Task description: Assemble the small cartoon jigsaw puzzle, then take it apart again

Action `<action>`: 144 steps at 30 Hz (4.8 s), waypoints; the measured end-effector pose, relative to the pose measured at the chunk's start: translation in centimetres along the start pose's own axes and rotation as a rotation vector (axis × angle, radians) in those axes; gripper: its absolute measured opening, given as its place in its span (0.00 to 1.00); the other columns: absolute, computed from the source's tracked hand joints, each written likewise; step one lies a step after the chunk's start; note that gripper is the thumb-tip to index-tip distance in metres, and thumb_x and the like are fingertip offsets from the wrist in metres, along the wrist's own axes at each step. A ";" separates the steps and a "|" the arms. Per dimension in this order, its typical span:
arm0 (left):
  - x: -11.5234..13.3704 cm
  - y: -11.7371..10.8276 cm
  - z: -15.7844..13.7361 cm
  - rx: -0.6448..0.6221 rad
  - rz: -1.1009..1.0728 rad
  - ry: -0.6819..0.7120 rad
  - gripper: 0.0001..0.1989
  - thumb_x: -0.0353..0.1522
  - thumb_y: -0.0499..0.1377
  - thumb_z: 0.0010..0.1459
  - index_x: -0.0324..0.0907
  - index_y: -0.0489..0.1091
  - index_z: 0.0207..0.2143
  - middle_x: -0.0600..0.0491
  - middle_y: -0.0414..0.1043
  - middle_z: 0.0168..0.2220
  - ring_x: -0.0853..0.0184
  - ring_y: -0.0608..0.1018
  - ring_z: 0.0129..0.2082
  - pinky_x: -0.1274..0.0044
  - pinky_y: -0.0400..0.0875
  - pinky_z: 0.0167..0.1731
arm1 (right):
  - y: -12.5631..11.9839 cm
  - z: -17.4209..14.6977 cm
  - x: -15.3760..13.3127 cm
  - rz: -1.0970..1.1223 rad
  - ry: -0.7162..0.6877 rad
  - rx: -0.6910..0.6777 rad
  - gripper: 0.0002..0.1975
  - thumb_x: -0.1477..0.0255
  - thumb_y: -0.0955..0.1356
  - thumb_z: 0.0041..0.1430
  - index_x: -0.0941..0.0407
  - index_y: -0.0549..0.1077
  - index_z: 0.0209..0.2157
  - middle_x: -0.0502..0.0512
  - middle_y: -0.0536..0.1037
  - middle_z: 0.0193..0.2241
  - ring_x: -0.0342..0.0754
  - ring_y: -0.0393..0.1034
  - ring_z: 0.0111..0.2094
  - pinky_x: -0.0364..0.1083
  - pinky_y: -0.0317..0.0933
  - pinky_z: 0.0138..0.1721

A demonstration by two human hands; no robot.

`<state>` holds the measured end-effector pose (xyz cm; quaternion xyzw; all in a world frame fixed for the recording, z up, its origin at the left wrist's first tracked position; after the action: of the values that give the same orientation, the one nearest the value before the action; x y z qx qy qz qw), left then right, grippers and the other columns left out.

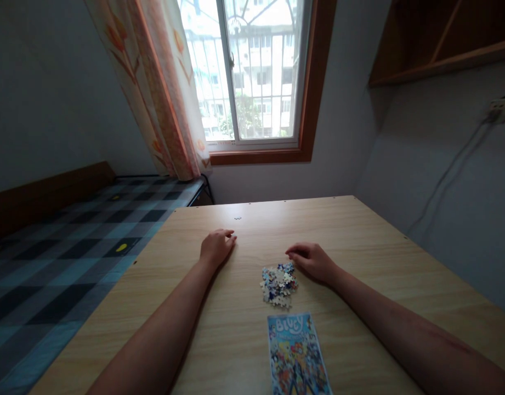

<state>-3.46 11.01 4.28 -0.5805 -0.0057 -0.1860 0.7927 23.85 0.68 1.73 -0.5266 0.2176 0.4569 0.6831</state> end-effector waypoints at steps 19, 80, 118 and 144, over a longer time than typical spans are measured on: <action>0.1 0.3 0.0 0.026 0.033 0.083 0.12 0.36 0.58 0.63 0.48 0.82 0.41 0.49 0.79 0.43 0.57 0.76 0.47 0.69 0.70 0.51 | 0.0 0.1 0.8 0.005 0.035 0.012 0.11 0.68 0.67 0.59 0.56 0.82 0.37 0.55 0.82 0.34 0.47 0.74 0.35 0.44 0.64 0.38; -7.0 2.9 3.5 -0.189 0.293 -0.286 0.28 0.43 0.41 0.69 0.53 0.58 0.69 0.44 0.56 0.69 0.50 0.58 0.69 0.53 0.52 0.64 | 0.1 0.1 -0.1 -0.005 0.013 -0.001 0.10 0.70 0.67 0.59 0.56 0.82 0.36 0.55 0.82 0.34 0.47 0.74 0.34 0.43 0.63 0.36; -1.3 3.9 4.0 -0.107 0.235 -0.267 0.26 0.42 0.42 0.68 0.47 0.65 0.63 0.39 0.62 0.65 0.47 0.64 0.63 0.44 0.55 0.59 | 0.5 0.1 -0.2 -0.038 0.033 -0.005 0.10 0.70 0.67 0.59 0.55 0.82 0.36 0.54 0.82 0.33 0.48 0.74 0.34 0.44 0.63 0.35; -2.1 3.8 4.3 -0.207 0.270 -0.199 0.27 0.42 0.42 0.69 0.51 0.60 0.67 0.41 0.58 0.68 0.50 0.62 0.65 0.55 0.58 0.60 | 0.5 -0.1 -0.2 -0.025 0.040 -0.029 0.10 0.69 0.67 0.60 0.55 0.82 0.37 0.54 0.82 0.33 0.48 0.74 0.34 0.44 0.62 0.35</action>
<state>-3.35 16.55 1.77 -0.6700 0.0128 -0.0193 0.7420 23.35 0.54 1.58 -0.5482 0.2179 0.4410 0.6764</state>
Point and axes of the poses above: each hand's wrist, its own z-axis towards the middle knuckle, its own y-axis out of the palm, x = y × z, the point moved 9 cm from there along z, towards the middle knuckle
